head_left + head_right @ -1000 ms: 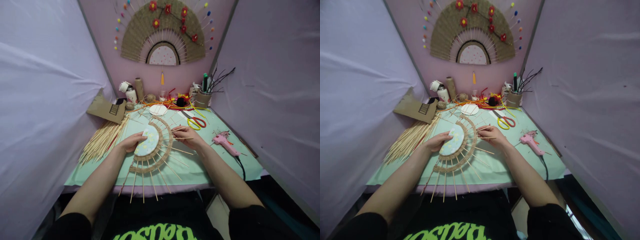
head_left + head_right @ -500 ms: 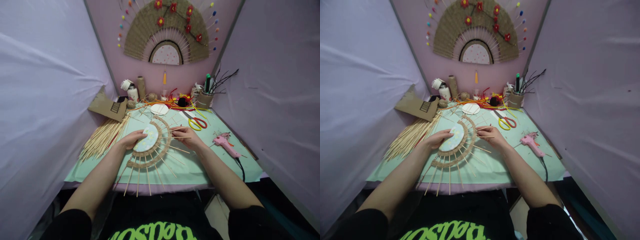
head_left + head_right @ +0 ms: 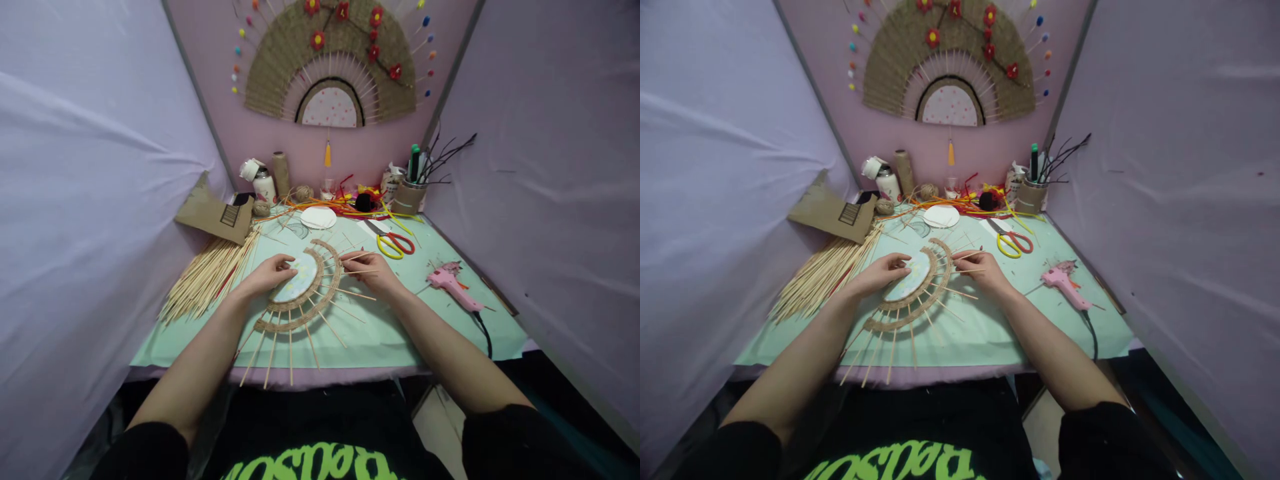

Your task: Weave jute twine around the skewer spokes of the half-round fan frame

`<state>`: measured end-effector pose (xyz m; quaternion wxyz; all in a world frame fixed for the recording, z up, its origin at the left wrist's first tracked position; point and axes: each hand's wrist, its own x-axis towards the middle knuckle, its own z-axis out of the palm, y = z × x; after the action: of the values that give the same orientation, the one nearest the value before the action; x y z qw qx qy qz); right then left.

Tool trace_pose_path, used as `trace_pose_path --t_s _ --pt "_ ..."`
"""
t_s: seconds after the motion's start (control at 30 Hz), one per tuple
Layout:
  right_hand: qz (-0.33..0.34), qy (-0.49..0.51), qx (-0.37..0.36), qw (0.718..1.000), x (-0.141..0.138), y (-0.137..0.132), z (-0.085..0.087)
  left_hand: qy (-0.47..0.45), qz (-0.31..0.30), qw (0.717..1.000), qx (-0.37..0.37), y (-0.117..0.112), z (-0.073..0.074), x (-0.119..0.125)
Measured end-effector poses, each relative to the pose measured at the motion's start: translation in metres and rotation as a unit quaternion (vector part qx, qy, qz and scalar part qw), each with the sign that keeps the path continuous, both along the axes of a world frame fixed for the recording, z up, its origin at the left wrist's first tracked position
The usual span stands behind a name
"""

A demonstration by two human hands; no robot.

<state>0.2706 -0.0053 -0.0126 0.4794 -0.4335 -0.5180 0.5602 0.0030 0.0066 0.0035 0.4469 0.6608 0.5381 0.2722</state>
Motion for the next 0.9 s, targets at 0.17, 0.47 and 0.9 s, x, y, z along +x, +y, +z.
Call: trace_pose_path --t_s 0.17,0.47,0.9 --pt "0.004 -0.017 0.002 1.0 -0.002 0.001 0.0 0.144 -0.056 0.958 0.243 -0.002 0.03 0.026" --pt "-0.002 0.004 0.007 1.0 -0.003 0.002 -0.004 0.131 -0.071 0.977 0.155 0.007 0.03 0.092" --pt "0.078 0.106 -0.141 0.981 0.011 0.005 -0.003 0.175 -0.081 0.933 0.305 -0.008 0.007 0.104"
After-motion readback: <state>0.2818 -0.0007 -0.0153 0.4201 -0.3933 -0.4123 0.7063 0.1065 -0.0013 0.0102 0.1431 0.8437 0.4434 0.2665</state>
